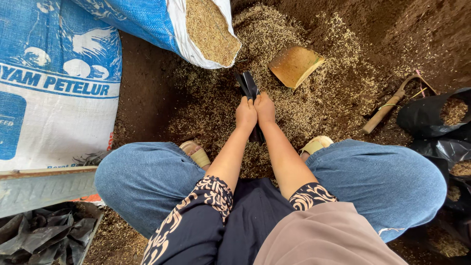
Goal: The person scoops grains from a large sack into a small black plastic bag using a scoop. They then fold and seal the top of the bag by hand. This process is repeated for multiple bags.
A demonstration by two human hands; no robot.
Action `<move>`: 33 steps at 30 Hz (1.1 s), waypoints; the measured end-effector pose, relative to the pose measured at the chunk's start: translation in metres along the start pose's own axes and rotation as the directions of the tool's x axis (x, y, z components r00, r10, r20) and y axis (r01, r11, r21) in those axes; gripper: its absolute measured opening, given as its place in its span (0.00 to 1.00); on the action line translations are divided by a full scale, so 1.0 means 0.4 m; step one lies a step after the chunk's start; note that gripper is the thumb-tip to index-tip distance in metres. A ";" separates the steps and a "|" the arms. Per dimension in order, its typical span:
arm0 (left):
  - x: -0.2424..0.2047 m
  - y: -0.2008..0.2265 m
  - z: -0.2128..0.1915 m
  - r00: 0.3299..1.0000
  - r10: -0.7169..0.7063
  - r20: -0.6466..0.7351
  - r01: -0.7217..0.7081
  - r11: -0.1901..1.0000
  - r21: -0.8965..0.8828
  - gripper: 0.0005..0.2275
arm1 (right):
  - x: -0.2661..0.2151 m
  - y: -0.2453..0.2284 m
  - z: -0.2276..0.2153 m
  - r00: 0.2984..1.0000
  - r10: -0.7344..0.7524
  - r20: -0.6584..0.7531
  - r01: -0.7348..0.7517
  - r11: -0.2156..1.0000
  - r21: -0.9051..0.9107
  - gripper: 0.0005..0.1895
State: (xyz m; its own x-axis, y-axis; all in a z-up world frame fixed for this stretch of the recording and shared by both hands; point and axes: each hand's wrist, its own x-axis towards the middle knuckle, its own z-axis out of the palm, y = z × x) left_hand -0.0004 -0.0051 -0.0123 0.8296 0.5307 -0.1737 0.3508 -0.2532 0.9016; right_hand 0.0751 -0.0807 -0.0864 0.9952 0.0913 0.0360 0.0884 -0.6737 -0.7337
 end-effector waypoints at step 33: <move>0.073 -0.056 -0.093 0.947 -0.151 0.284 0.318 0.580 -0.750 0.12 | 0.007 -0.201 -0.228 0.724 0.099 0.683 -0.465 0.802 0.376 0.22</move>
State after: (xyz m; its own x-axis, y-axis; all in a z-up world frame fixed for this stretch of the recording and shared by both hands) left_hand -0.0003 0.0461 -0.0230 0.8558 0.3106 -0.4137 0.1413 0.6288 0.7646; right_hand 0.0745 -0.0933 0.0345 0.6997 0.5000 -0.5103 -0.4078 -0.3069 -0.8599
